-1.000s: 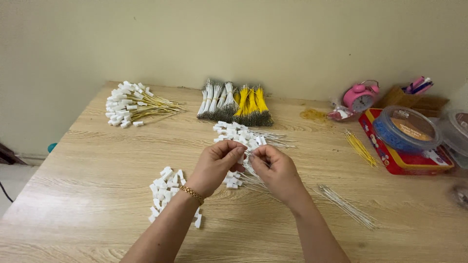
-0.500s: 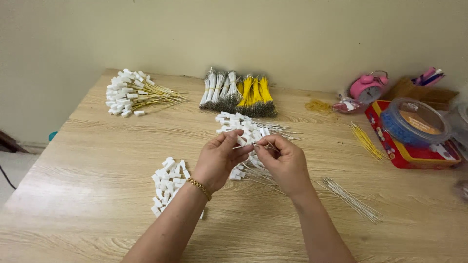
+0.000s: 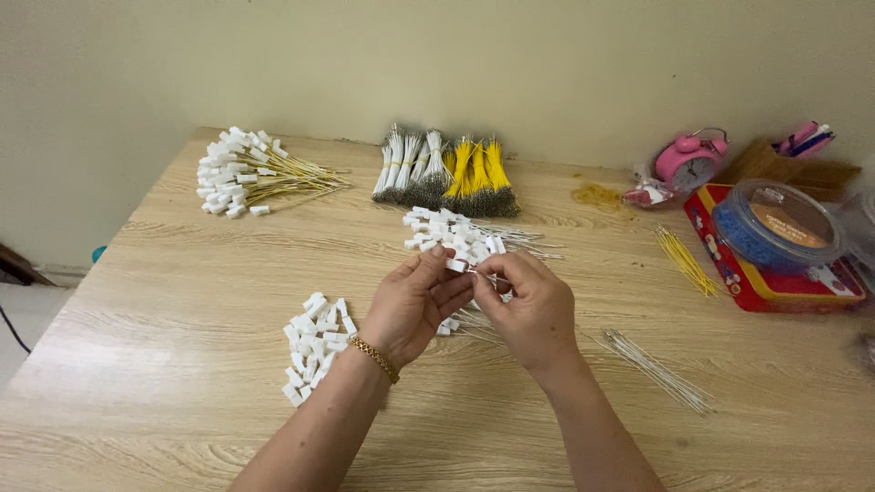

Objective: The recorder is seen assembling white plastic connectors onto metal wires at a table.

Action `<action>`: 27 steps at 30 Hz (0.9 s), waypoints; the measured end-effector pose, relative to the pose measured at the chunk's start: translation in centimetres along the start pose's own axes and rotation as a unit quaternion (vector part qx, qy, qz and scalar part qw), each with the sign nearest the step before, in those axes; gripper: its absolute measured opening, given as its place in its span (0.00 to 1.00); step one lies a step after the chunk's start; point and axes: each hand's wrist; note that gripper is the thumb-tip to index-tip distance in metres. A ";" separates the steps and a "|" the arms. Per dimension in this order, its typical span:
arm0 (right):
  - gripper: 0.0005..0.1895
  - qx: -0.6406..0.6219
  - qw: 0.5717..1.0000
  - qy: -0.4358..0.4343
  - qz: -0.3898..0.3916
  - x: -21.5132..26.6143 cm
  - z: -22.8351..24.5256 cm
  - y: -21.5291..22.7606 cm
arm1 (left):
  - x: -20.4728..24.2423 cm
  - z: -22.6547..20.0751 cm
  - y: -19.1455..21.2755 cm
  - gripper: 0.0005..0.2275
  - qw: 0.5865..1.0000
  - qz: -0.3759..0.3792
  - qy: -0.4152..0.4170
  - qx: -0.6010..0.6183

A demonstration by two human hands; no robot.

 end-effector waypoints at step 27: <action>0.03 -0.001 0.997 0.039 0.072 0.4 -0.9 -0.1 | -0.9 0.7 0.4 0.11 0.999 -0.033 -0.013 -0.010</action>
Point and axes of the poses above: each hand's wrist, its own x-axis away from the middle knuckle, its own y-axis out of the back of the hand, z = x × y, and after that the axes turned 13 degrees about -z, right-handed
